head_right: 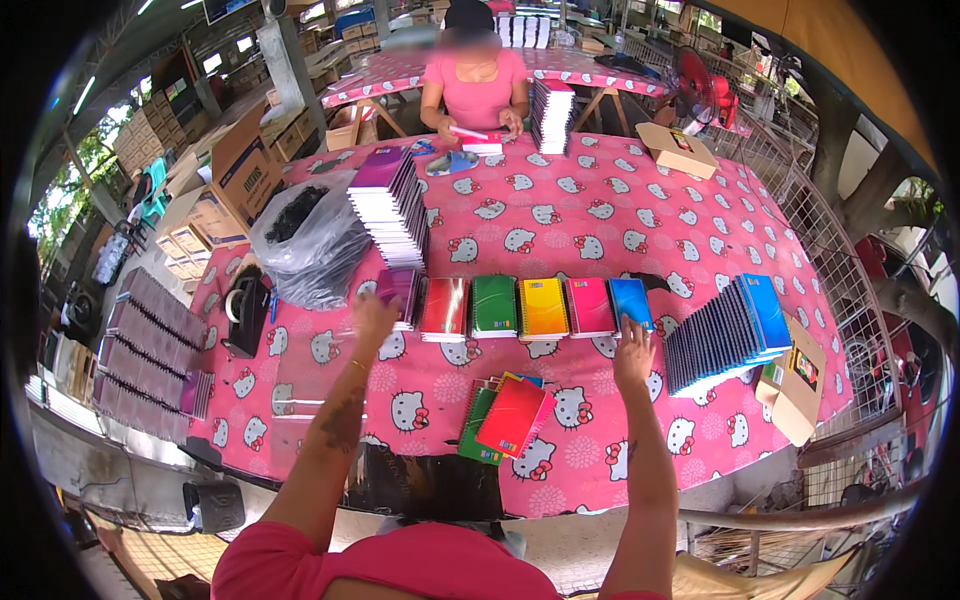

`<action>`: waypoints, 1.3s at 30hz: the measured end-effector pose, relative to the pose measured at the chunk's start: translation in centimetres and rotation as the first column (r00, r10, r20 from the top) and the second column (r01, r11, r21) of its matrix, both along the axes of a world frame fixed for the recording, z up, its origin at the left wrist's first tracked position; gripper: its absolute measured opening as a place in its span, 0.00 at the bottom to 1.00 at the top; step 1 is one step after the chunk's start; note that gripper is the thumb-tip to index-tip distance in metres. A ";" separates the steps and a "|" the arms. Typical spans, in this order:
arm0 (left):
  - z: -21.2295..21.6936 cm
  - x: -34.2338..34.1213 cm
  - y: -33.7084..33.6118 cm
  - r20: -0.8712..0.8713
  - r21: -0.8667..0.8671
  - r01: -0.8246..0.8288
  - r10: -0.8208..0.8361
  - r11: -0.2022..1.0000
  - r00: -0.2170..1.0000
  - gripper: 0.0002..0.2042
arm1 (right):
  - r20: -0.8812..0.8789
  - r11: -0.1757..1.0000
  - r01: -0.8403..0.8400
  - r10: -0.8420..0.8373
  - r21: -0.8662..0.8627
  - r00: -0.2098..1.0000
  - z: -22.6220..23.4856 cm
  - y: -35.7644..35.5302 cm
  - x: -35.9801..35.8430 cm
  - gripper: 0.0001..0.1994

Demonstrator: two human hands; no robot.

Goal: The person organizes colored notebooks by stacking them in a specific color order and then places the stack into a plastic bag, sealing it with adhesive tape from a dispenser.

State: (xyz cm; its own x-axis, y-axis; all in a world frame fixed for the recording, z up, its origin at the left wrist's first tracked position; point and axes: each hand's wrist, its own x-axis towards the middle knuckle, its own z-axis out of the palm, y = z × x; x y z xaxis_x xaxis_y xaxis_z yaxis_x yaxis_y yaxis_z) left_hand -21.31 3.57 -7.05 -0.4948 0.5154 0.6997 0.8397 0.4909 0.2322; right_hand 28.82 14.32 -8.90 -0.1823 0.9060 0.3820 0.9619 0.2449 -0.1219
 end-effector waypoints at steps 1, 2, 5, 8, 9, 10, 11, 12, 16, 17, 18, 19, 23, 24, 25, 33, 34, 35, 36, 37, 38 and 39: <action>-0.3 -5.8 -3.2 0.352 -0.235 0.083 0.006 0.968 0.936 0.24 | 0.060 0.989 -0.072 0.065 0.132 0.996 1.1 -0.3 -2.5 0.27; -0.2 -7.9 -4.4 0.674 -0.381 0.275 0.062 0.883 0.736 0.26 | 0.002 0.995 -0.059 0.059 0.085 0.998 2.0 0.1 -2.6 0.24; 2.2 -3.3 -4.4 0.304 -0.200 0.046 0.017 0.979 0.953 0.28 | -0.322 0.980 0.015 0.050 0.198 0.945 4.6 -1.4 -0.2 0.09; 9.0 1.8 -6.9 0.887 0.292 0.313 -0.378 0.904 0.266 0.23 | -0.844 0.971 -0.172 0.230 0.166 0.485 5.6 -6.7 -1.3 0.10; 10.8 5.1 -7.9 0.831 0.466 0.387 -0.544 0.796 0.118 0.21 | -0.894 0.959 -0.261 0.211 0.111 0.394 3.7 -8.4 -2.3 0.12; 11.2 8.6 -9.3 0.732 0.628 0.423 -0.681 0.653 -0.035 0.20 | -0.937 0.931 -0.358 0.187 0.073 0.296 1.9 -10.3 -3.9 0.14; 9.9 10.3 -10.9 0.788 0.575 0.475 -0.606 0.666 -0.105 0.21 | -0.860 0.890 -0.446 0.297 0.093 0.415 2.0 -12.6 -6.5 0.15; 8.0 12.3 -12.4 0.835 0.528 0.530 -0.521 0.664 -0.178 0.21 | -0.753 0.844 -0.527 0.409 0.099 0.515 2.3 -14.6 -7.9 0.17; 3.1 20.7 -16.3 0.637 -0.036 0.817 -0.617 0.575 0.462 0.27 | -0.844 0.929 -0.360 0.130 -0.080 0.521 -0.5 -18.2 -6.9 0.20; 3.8 21.1 -16.8 0.615 -0.122 0.771 -0.563 0.625 0.553 0.29 | -0.916 0.944 -0.270 -0.071 -0.191 0.396 0.1 -18.9 -7.3 0.21; 3.2 20.7 -16.3 0.648 0.013 0.766 -0.589 0.643 0.483 0.30 | -0.935 0.898 -0.288 -0.275 -0.333 0.225 0.6 -19.5 -8.1 0.21; 1.8 19.9 -15.9 0.672 0.147 0.739 -0.615 0.657 0.413 0.31 | -0.880 0.821 -0.337 -0.471 -0.461 0.057 2.5 -20.8 -9.7 0.22; -0.8 18.2 -13.9 0.937 0.240 0.719 -0.348 0.653 0.004 0.33 | -0.773 0.651 -0.558 -0.634 -0.514 -0.027 2.5 -20.7 -12.2 0.27; -0.7 17.9 -14.1 0.933 0.330 0.683 -0.334 0.652 -0.133 0.33 | -0.750 0.595 -0.624 -0.661 -0.506 -0.021 2.8 -20.2 -12.8 0.28; -0.7 17.7 -14.7 0.910 0.413 0.632 -0.317 0.656 -0.266 0.33 | -0.748 0.567 -0.628 -0.663 -0.533 0.037 3.8 -20.6 -13.9 0.26; 7.4 5.0 -26.1 0.380 -0.227 0.894 -0.810 0.387 0.447 0.35 | -0.575 0.214 -0.879 -0.815 -0.427 0.080 7.3 -25.0 -20.6 0.23; 7.6 2.9 -27.2 0.261 -0.255 0.903 -0.874 0.347 0.410 0.34 | -0.585 0.135 -0.900 -0.797 -0.413 0.149 7.4 -26.3 -23.3 0.23; 7.4 1.0 -28.0 0.144 -0.290 0.908 -0.924 0.303 0.355 0.33 | -0.593 0.056 -0.914 -0.776 -0.401 0.212 7.5 -27.5 -26.1 0.23; 7.4 -0.7 -28.9 0.029 -0.328 0.907 -0.957 0.264 0.289 0.32 | -0.602 -0.026 -0.921 -0.749 -0.388 0.275 7.8 -28.6 -28.4 0.22; 7.5 -2.5 -29.8 0.111 -0.247 0.944 -0.961 0.219 0.252 0.33 | -0.603 -0.056 -0.924 -0.742 -0.379 0.292 8.4 -29.8 -30.2 0.24; 7.8 -4.0 -30.2 0.189 -0.158 0.972 -0.961 0.174 0.202 0.33 | -0.623 0.023 -0.951 -0.761 -0.307 0.182 8.7 -30.4 -31.6 0.30; 7.9 -5.5 -30.9 0.262 -0.063 0.989 -0.953 0.137 0.149 0.33 | -0.633 0.102 -0.967 -0.771 -0.235 0.072 8.9 -30.8 -33.0 0.36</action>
State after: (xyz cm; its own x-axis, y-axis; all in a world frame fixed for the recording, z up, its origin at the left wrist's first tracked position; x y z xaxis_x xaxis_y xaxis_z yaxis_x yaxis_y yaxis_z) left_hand -26.79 -27.32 0.81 0.4529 0.7302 0.5116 0.6157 -0.6711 0.4129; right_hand -4.17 -16.44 -0.04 -0.7949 0.4735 -0.3794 -0.1972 -0.7930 -0.5765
